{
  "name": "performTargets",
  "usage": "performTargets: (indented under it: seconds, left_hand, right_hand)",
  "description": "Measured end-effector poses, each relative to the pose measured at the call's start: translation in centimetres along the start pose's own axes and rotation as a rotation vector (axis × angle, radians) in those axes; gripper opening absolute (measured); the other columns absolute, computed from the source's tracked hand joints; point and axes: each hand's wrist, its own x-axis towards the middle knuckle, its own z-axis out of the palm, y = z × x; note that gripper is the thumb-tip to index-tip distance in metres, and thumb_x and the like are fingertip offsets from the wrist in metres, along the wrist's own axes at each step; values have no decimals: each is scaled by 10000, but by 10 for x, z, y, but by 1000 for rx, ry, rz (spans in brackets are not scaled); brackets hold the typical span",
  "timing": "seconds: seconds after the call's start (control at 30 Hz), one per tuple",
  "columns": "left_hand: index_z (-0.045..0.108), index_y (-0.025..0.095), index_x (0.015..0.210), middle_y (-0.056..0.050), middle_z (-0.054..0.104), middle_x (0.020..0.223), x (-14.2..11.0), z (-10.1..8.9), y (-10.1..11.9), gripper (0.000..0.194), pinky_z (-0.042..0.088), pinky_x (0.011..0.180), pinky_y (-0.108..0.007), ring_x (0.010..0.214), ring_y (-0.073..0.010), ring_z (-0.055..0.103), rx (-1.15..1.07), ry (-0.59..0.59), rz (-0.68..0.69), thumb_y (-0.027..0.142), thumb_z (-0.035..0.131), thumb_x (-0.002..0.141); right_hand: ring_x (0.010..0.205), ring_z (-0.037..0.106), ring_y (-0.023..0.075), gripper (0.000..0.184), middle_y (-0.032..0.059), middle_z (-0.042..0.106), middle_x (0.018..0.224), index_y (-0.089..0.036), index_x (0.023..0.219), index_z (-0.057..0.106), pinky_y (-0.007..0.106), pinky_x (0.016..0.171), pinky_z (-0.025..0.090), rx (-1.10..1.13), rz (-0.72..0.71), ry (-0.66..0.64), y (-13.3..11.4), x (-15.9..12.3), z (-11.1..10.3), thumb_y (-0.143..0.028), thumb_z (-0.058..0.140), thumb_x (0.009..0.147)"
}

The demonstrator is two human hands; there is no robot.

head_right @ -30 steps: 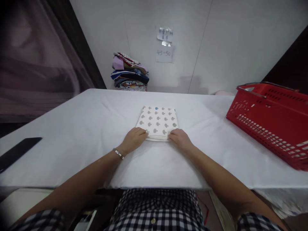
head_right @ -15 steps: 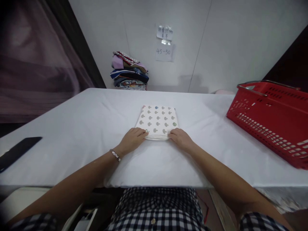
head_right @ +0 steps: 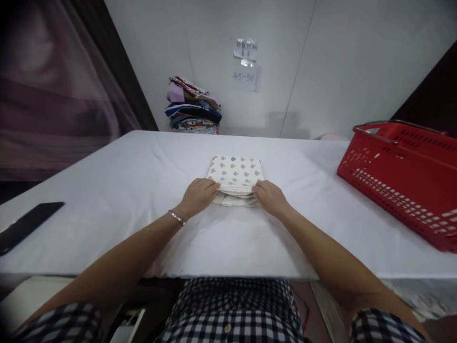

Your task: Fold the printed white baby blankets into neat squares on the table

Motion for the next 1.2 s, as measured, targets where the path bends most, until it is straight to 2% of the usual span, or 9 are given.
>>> performTargets:
  seconds: [0.13,0.3,0.53,0.7,0.83,0.93,1.03,1.13,1.2]
  left_hand:
    - [582,181,920,-49,593,816,-17,13,8,194,381,709,-323,796,-173,531,-43,-47,97,83,427,856]
    - [587,183,934,-53,603,852,-24,17,12,218,413,737,-334,841,-178,548,-63,-40,68,63,425,851]
    - [587,186,1053,-88,620,1123,-27,12,9,230,440,912,-387,1100,-205,533,-146,-7,91,124,464,868]
    - [590,220,1115,-47,642,1151,-8,6,-5,327,486,891,-339,1087,-171,577,-126,71,28,69,437,868]
    - [606,230,1100,-40,632,1179,3,9,-13,324,479,930,-366,1150,-180,545,-121,82,-12,75,440,869]
    - [620,216,1067,-39,636,1172,-13,21,-7,299,466,960,-367,1176,-180,526,-135,10,61,78,444,869]
    - [597,206,1113,-43,603,1225,-35,30,2,345,422,1013,-385,1230,-185,473,-138,-8,50,45,424,862]
    - [574,196,1151,-55,584,1248,-43,26,6,348,398,1033,-407,1252,-195,447,-163,-16,13,68,414,870]
    - [572,191,1149,-65,588,1237,-37,17,9,296,409,1018,-409,1236,-206,461,-193,-45,-1,154,433,890]
  right_hand:
    - [839,538,201,236,99,627,969,-173,964,616,307,719,409,-5,-86,-90,-4,-14,14,-173,386,911]
    - [870,533,212,208,105,616,999,-173,988,608,320,720,393,40,-57,-117,-8,-21,17,-175,419,902]
    - [908,528,221,198,116,606,1053,-172,1013,595,328,723,408,65,-72,-115,-9,-19,11,-248,442,912]
    - [863,534,201,214,95,636,977,-182,949,616,303,700,406,14,-58,-25,-3,-6,7,-191,404,915]
    - [852,526,202,220,89,641,962,-188,929,630,307,686,373,-48,5,45,-3,-1,9,-159,415,898]
    - [829,516,194,229,74,640,927,-190,957,631,301,668,353,-17,-57,-28,-10,-9,16,-118,428,879]
    - [829,506,192,235,72,632,912,-185,956,631,300,682,348,2,-59,-47,-17,-17,21,-101,427,874]
    - [823,505,192,228,72,632,893,-180,922,638,299,679,346,-6,-53,-31,-18,-19,21,-105,426,879]
    - [822,507,193,222,74,632,893,-178,925,638,300,672,348,-4,-56,-25,-17,-19,21,-105,434,878]
